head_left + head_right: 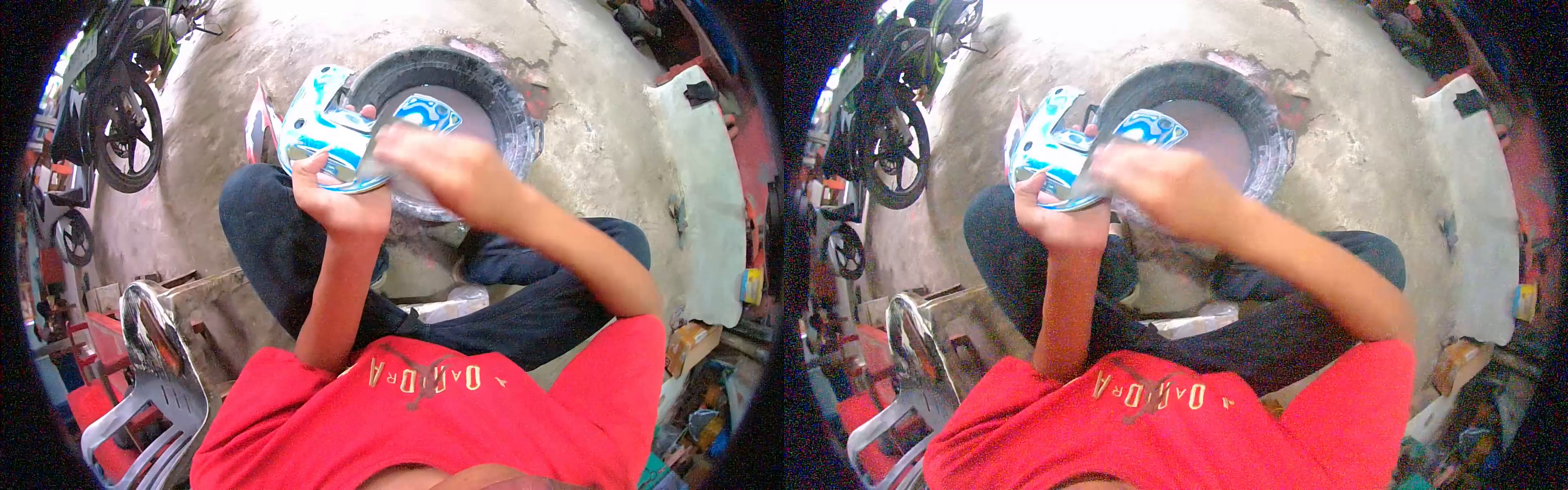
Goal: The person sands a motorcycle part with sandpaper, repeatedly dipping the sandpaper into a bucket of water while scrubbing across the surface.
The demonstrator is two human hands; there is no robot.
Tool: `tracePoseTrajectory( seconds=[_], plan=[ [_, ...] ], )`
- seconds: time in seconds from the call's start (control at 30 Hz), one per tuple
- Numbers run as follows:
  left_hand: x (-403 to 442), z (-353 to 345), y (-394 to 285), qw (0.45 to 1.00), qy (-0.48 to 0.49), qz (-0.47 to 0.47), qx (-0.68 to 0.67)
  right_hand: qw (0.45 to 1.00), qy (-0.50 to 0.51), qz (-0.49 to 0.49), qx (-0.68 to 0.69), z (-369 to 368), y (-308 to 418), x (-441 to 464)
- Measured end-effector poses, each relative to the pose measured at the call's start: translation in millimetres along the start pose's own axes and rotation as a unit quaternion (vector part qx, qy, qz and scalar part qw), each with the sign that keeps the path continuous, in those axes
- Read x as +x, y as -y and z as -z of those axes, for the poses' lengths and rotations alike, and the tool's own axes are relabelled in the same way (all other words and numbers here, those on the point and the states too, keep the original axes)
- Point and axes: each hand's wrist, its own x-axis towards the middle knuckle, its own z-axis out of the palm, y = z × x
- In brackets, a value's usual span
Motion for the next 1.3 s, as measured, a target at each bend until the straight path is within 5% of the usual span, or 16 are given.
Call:
tracePoseTrajectory(
  seconds=[0.1, 0.27, 0.33, 0.4, 0.53, 0.6, 0.7, 0.83, 1.0, 1.13, 1.2, 1.3],
  plan=[
    [-4, -10, 2, 1.000, -0.016, -0.001, -0.007, 0.988, 0.030, -0.148, -0.032, 8, -46, 1],
    [0, -2, 2, 0.999, -0.004, -0.025, 0.019, 0.998, 0.007, -0.052, -0.026, -4, -4, -2],
    [1, -3, 3, 1.000, -0.009, -0.021, 0.004, 0.998, 0.002, -0.059, -0.026, -4, -17, -1],
    [-4, -5, 3, 1.000, -0.022, -0.009, -0.008, 0.982, 0.048, -0.175, -0.044, 8, -36, 5],
    [-1, -3, 6, 0.999, -0.015, -0.034, -0.003, 0.999, -0.003, -0.020, -0.029, -10, 16, -2],
    [1, -2, 5, 1.000, -0.019, -0.020, -0.012, 1.000, -0.007, -0.013, -0.009, -5, -2, -2],
    [-5, -3, 6, 1.000, -0.018, -0.008, -0.015, 0.983, 0.044, -0.170, -0.046, 7, -35, 7],
    [0, 1, 6, 1.000, -0.001, -0.017, 0.004, 0.999, -0.009, -0.007, -0.038, -8, 16, 1],
    [-4, -7, 6, 0.999, -0.051, 0.010, -0.008, 0.987, 0.023, -0.148, -0.062, -6, -47, -5],
    [1, 2, 5, 0.999, -0.011, -0.024, 0.024, 0.999, 0.011, -0.004, -0.033, -8, 17, 0],
    [0, 0, 4, 1.000, -0.018, -0.009, 0.007, 1.000, 0.008, -0.009, 0.000, -3, 2, -1],
    [-3, -6, 7, 0.999, -0.034, -0.004, -0.001, 0.984, 0.046, -0.163, -0.052, 3, -39, 3]
  ],
)
